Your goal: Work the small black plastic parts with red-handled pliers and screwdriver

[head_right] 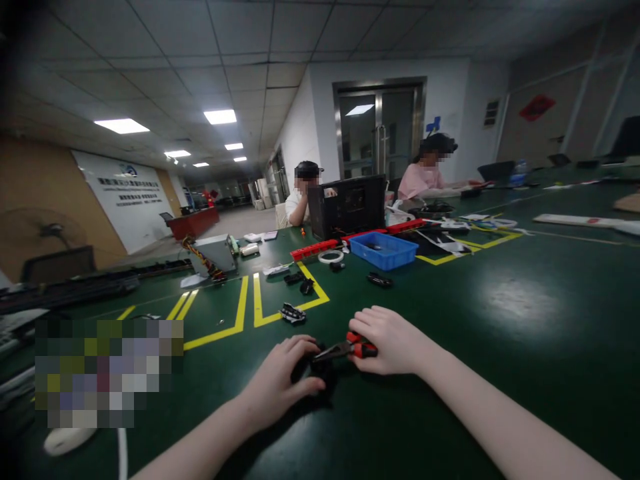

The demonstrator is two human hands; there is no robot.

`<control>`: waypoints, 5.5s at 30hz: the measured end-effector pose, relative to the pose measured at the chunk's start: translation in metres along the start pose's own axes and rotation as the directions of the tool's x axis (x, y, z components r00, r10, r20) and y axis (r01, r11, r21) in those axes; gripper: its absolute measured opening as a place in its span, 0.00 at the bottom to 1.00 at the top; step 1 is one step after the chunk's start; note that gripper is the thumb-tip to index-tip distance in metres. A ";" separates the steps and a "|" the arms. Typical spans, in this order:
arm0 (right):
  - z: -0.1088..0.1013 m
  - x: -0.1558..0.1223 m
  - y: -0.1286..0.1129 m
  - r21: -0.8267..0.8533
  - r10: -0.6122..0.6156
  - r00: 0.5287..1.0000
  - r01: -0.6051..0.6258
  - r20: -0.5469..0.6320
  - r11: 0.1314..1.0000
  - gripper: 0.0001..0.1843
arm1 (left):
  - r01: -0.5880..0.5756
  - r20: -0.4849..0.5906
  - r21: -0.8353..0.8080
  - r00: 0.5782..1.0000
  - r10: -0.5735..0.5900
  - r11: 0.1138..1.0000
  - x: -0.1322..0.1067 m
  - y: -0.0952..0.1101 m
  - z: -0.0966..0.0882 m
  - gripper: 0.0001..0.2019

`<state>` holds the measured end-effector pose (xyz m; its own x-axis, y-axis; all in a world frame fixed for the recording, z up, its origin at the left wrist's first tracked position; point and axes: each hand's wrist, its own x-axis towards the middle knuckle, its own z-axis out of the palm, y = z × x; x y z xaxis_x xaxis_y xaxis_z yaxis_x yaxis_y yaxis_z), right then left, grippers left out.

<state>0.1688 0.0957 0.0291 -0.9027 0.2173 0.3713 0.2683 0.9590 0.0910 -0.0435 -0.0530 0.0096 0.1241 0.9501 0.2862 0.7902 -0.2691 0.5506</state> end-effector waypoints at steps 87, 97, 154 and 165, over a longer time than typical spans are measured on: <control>0.001 -0.012 0.028 -0.078 0.273 0.960 -0.278 -0.067 0.957 0.23 | -0.166 -0.054 0.242 0.981 0.185 0.956 -0.001 -0.005 0.012 0.09; -0.007 -0.011 0.027 -0.076 0.086 0.975 -0.103 -0.206 0.992 0.25 | -0.065 -0.015 0.281 0.997 0.072 0.957 0.002 -0.011 0.002 0.07; -0.002 -0.004 0.010 -0.011 0.050 0.991 -0.052 -0.125 0.999 0.21 | -0.012 -0.163 -0.233 0.986 -0.027 0.972 0.011 -0.041 -0.003 0.07; 0.001 -0.007 0.007 -0.063 0.106 0.994 -0.104 0.027 0.993 0.21 | 0.044 -0.059 -0.165 0.997 -0.055 0.985 0.011 -0.032 -0.008 0.06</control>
<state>0.1767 0.1009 0.0267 -0.8782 0.3223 0.3533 0.3812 0.9179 0.1102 -0.0718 -0.0355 0.0010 0.0450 0.9524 0.3016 0.6849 -0.2492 0.6847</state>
